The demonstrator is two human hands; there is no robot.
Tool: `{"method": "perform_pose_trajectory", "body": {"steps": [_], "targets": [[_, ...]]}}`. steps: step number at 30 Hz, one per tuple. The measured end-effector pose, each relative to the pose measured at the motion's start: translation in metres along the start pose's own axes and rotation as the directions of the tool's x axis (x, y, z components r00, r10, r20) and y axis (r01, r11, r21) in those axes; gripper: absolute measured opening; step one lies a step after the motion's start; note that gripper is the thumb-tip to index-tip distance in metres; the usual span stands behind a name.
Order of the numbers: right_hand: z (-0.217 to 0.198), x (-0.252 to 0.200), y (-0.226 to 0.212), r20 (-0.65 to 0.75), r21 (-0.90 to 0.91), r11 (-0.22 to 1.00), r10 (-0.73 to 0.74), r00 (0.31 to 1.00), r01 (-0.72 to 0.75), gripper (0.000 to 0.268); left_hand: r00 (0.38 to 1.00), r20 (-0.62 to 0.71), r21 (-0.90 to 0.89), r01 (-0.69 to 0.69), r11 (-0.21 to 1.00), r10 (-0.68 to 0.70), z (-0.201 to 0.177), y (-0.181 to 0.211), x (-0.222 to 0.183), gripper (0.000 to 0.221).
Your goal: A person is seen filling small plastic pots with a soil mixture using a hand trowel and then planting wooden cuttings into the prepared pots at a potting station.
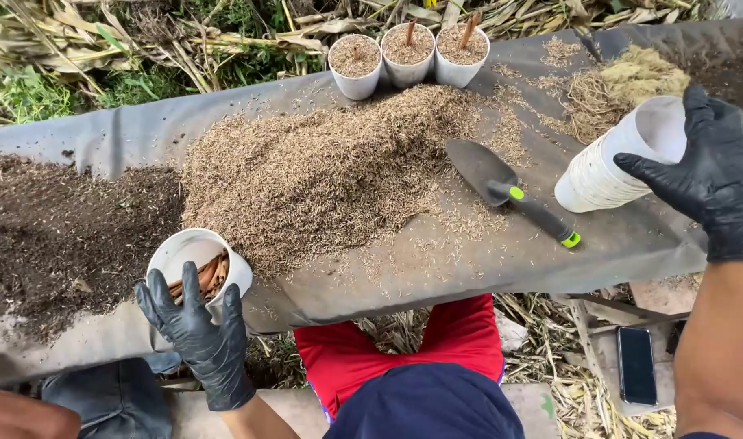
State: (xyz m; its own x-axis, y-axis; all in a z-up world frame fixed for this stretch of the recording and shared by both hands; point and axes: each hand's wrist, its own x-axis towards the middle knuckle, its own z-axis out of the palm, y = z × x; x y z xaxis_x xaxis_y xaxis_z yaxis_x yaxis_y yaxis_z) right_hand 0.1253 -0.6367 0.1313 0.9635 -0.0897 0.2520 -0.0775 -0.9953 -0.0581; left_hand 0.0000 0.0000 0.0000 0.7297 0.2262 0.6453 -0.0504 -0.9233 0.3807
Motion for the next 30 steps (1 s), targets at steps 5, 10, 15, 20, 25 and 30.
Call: {"method": "perform_pose_trajectory", "body": {"steps": [5, 10, 15, 20, 25, 30], "targets": [[0.006, 0.006, 0.015, -0.008, 0.005, 1.0, -0.011, 1.0, 0.011, 0.118, 0.998, -0.054, 0.077, 0.017, 0.997, -0.013, -0.013, 0.006, 0.002, 0.06], [0.004, 0.003, 0.032, -0.184, 0.229, 0.952, -0.161, 0.97, 0.202, 0.083, 0.964, -0.266, 0.055, -0.013, 0.998, 0.027, -0.032, 0.02, -0.001, 0.054], [0.003, 0.005, 0.039, -0.262, 0.274, 0.903, -0.259, 0.93, 0.329, 0.079, 0.953, -0.302, 0.062, 0.06, 0.996, -0.038, -0.046, 0.049, -0.009, 0.047], [-0.004, 0.012, 0.028, -0.152, 0.188, 0.961, -0.176, 0.973, 0.203, 0.096, 0.955, -0.289, -0.142, 0.02, 0.99, -0.061, -0.029, 0.047, -0.041, 0.051], [-0.032, -0.003, -0.008, -0.198, 0.431, 0.875, -0.146, 0.969, 0.22, 0.087, 0.968, -0.24, -0.43, -0.034, 0.902, -0.078, 0.007, 0.07, -0.077, 0.033], [-0.04, -0.047, -0.06, -0.118, 0.386, 0.919, 0.137, 0.984, -0.082, 0.097, 0.998, -0.011, -0.681, 0.041, 0.731, -0.067, 0.028, 0.113, -0.093, 0.023]]}}
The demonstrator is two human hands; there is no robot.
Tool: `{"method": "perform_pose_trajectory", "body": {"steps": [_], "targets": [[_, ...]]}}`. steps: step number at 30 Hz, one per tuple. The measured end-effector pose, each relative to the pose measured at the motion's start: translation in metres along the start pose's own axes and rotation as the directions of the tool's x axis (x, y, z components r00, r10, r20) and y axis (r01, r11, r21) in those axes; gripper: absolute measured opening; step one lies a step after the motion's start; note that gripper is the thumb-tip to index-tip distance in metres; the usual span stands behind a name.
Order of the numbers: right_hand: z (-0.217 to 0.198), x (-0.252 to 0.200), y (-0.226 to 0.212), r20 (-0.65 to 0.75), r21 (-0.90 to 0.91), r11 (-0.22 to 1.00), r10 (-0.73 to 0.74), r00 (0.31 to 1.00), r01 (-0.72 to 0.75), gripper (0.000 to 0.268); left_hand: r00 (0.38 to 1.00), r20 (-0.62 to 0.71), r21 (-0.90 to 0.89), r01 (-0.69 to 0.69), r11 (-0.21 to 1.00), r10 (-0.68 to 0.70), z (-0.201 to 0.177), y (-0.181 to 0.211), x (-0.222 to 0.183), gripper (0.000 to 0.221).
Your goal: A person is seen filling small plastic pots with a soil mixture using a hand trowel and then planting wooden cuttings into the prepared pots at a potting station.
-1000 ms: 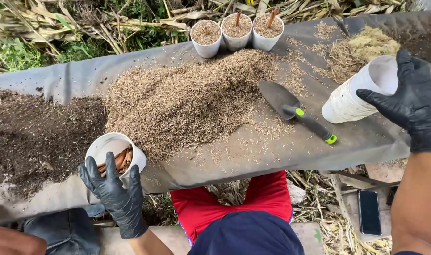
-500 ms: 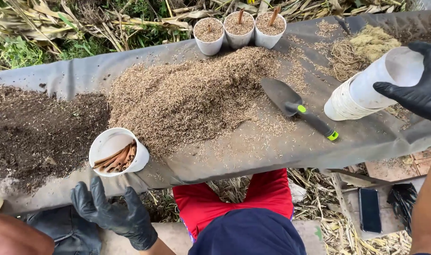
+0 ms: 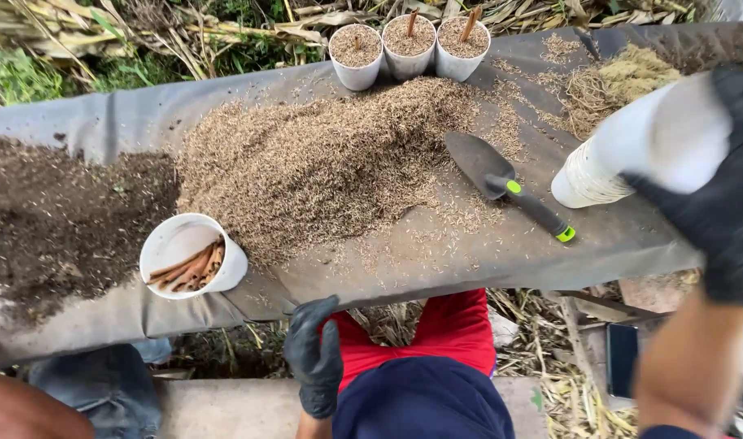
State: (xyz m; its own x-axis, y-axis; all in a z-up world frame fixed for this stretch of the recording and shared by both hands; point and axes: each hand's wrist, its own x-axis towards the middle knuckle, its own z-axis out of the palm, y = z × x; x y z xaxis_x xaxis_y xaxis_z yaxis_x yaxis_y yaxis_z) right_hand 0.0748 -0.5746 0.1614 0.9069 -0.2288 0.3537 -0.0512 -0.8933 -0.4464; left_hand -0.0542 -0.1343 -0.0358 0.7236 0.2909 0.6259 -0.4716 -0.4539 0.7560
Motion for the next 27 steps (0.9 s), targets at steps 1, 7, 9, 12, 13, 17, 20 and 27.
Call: {"method": "perform_pose_trajectory", "body": {"steps": [1, 7, 9, 12, 13, 17, 20, 27], "targets": [[0.007, -0.018, -0.031, -0.005, 0.107, 0.974, -0.202, 0.979, 0.202, 0.103, 0.993, 0.099, 0.014, 0.066, 0.998, -0.067, 0.007, 0.0, 0.0, 0.027], [0.167, -0.1, -0.119, 0.287, 0.422, 0.745, -0.651, 0.703, 0.517, 0.096, 0.968, 0.249, 0.146, -0.013, 0.989, -0.024, 0.038, -0.006, 0.001, 0.071], [0.206, -0.12, -0.132, 0.235, 0.467, 0.639, -0.756, 0.611, 0.611, 0.099, 0.965, 0.263, 0.185, -0.025, 0.982, -0.025, 0.04, -0.006, 0.008, 0.091], [0.2, -0.126, -0.163, 0.604, 0.308, 0.848, -0.525, 0.6, 0.431, 0.102, 0.984, 0.175, 0.021, 0.031, 0.999, -0.034, 0.048, -0.015, 0.012, 0.106], [0.189, -0.123, -0.167, 0.635, 0.363, 0.857, -0.515, 0.577, 0.365, 0.108, 0.987, 0.153, -0.006, 0.04, 0.999, -0.038, 0.05, -0.022, 0.01, 0.122], [0.175, -0.104, -0.099, 0.219, 0.563, 0.751, -0.539, 0.813, 0.346, 0.082, 0.997, 0.08, 0.025, 0.0, 1.0, -0.002, 0.063, -0.026, 0.012, 0.124], [0.143, -0.074, -0.05, -0.003, -0.162, 0.846, -0.515, 0.857, 0.508, 0.05, 0.999, 0.034, -0.001, -0.01, 1.0, 0.01, 0.065, -0.012, 0.02, 0.125], [0.156, -0.08, 0.045, 0.097, -0.616, 0.748, -0.239, 0.966, 0.247, 0.06, 0.997, -0.048, -0.073, 0.05, 0.996, -0.054, 0.052, -0.027, 0.023, 0.128]]}}
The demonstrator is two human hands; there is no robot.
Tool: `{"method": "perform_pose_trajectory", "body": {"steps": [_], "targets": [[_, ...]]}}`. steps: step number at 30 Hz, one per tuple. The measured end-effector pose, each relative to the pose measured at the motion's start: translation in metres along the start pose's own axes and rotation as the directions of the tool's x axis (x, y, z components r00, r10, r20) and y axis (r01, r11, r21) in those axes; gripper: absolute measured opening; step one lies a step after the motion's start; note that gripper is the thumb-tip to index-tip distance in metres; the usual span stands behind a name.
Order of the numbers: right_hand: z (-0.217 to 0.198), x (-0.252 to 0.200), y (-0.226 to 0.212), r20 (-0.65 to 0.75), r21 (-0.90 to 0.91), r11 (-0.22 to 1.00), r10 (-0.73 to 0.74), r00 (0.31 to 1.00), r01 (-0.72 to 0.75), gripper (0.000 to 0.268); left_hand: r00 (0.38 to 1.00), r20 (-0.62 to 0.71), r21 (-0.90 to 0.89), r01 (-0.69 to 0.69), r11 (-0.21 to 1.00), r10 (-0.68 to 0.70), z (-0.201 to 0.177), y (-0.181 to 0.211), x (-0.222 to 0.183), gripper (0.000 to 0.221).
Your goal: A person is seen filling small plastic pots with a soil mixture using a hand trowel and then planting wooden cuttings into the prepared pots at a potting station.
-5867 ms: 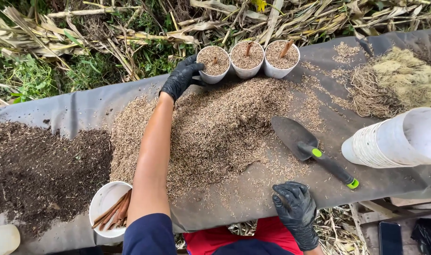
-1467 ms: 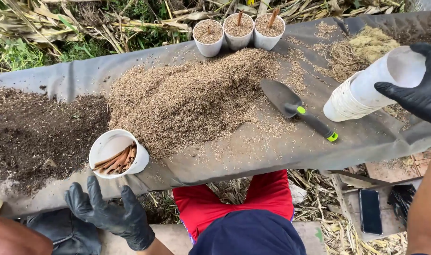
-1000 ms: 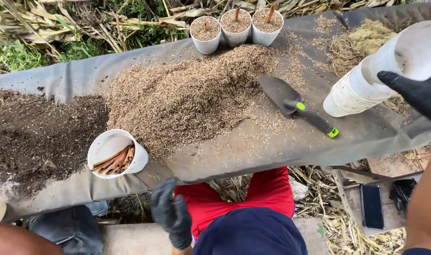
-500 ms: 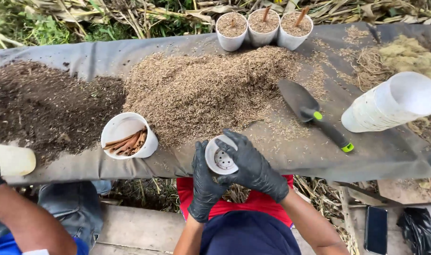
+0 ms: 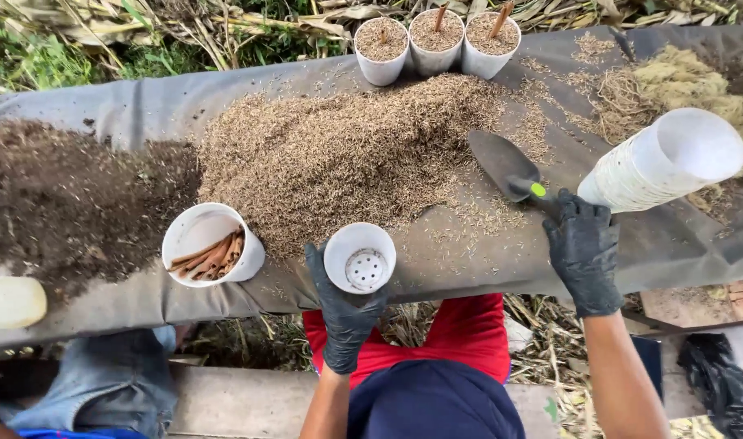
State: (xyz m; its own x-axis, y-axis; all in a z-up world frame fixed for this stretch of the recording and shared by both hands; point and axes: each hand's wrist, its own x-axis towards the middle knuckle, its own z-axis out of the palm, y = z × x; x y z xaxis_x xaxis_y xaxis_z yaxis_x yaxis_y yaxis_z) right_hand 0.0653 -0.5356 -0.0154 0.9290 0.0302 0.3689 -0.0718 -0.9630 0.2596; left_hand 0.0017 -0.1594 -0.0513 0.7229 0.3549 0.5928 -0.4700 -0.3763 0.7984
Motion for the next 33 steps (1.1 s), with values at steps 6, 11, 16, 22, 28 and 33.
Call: {"method": "perform_pose_trajectory", "body": {"steps": [6, 11, 16, 22, 28, 33], "targets": [[-0.001, 0.008, -0.001, -0.018, 0.273, 0.962, -0.004, 1.0, 0.008, 0.042, 0.979, 0.194, 0.2, -0.1, 0.975, 0.061, -0.004, 0.01, -0.003, 0.113], [-0.081, 0.034, -0.016, 0.305, 0.346, 0.928, 0.025, 0.952, -0.135, 0.039, 0.973, 0.207, 0.181, -0.136, 0.974, 0.097, 0.001, 0.007, -0.003, 0.112], [-0.05, 0.047, -0.012, 0.093, 0.019, 0.994, -0.111, 0.989, 0.11, 0.032, 0.98, 0.192, 0.164, -0.082, 0.983, 0.05, 0.01, -0.005, -0.012, 0.12], [-0.012, 0.074, -0.007, -0.321, -0.71, 0.702, -0.258, 0.911, -0.051, 0.032, 0.972, 0.208, 0.14, -0.137, 0.981, 0.106, 0.015, -0.013, -0.019, 0.128], [0.054, 0.111, -0.004, -0.181, -0.539, 0.839, -0.206, 0.962, 0.078, 0.023, 0.974, 0.205, 0.127, -0.126, 0.984, 0.098, 0.016, -0.014, -0.018, 0.116], [0.021, 0.098, -0.032, -0.03, -0.235, 0.967, -0.11, 0.994, 0.1, 0.028, 0.991, 0.129, 0.008, -0.03, 1.0, 0.029, 0.018, -0.007, -0.011, 0.137]]}}
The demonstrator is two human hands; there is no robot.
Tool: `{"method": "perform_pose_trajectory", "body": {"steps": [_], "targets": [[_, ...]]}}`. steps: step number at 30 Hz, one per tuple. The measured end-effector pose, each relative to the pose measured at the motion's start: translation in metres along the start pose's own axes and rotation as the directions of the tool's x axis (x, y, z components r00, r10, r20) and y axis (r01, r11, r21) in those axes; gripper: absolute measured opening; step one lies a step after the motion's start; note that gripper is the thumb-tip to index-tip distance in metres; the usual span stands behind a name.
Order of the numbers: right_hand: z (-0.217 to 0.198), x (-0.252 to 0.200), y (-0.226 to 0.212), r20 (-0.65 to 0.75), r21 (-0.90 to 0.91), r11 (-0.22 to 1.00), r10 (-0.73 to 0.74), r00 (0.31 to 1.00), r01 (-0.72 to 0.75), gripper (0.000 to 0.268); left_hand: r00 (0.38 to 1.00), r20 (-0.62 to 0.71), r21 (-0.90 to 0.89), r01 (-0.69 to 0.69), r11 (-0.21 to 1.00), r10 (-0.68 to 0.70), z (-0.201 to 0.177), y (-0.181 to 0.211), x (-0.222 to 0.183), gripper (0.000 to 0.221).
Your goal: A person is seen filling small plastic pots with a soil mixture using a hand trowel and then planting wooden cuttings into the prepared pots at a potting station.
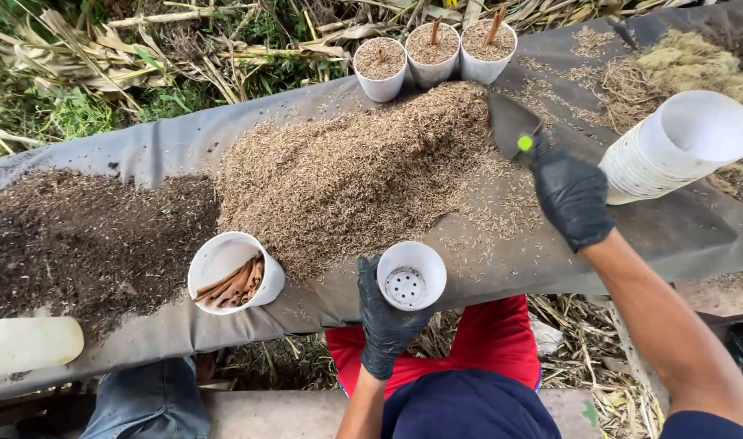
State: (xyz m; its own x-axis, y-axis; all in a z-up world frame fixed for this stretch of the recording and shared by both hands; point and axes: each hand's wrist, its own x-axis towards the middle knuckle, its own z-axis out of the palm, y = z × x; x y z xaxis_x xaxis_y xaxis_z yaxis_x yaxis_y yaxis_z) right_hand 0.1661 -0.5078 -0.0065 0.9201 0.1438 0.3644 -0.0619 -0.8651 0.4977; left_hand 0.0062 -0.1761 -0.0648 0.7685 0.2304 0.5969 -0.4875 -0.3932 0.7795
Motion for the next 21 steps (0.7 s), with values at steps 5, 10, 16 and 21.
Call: {"method": "perform_pose_trajectory", "body": {"steps": [5, 10, 16, 21], "targets": [[-0.178, -0.005, 0.005, 0.41, 0.7, 0.642, -0.002, 0.912, -0.313, 0.056, 0.999, 0.042, -0.028, 0.012, 1.0, -0.011, -0.001, 0.005, 0.003, 0.135], [-0.122, -0.023, 0.014, 0.326, 0.651, 0.742, -0.085, 0.942, -0.158, 0.05, 0.998, 0.064, -0.016, 0.025, 1.0, -0.024, -0.002, 0.008, 0.003, 0.135], [-0.05, -0.037, 0.011, 0.304, 0.627, 0.769, -0.096, 0.948, -0.123, 0.05, 0.973, 0.144, -0.173, 0.203, 0.964, -0.179, -0.008, -0.006, -0.002, 0.136], [-0.084, -0.025, 0.02, 0.295, 0.741, 0.662, -0.173, 0.94, -0.111, 0.049, 0.941, 0.224, -0.3, 0.315, 0.9, -0.254, -0.016, -0.022, -0.008, 0.141]]}}
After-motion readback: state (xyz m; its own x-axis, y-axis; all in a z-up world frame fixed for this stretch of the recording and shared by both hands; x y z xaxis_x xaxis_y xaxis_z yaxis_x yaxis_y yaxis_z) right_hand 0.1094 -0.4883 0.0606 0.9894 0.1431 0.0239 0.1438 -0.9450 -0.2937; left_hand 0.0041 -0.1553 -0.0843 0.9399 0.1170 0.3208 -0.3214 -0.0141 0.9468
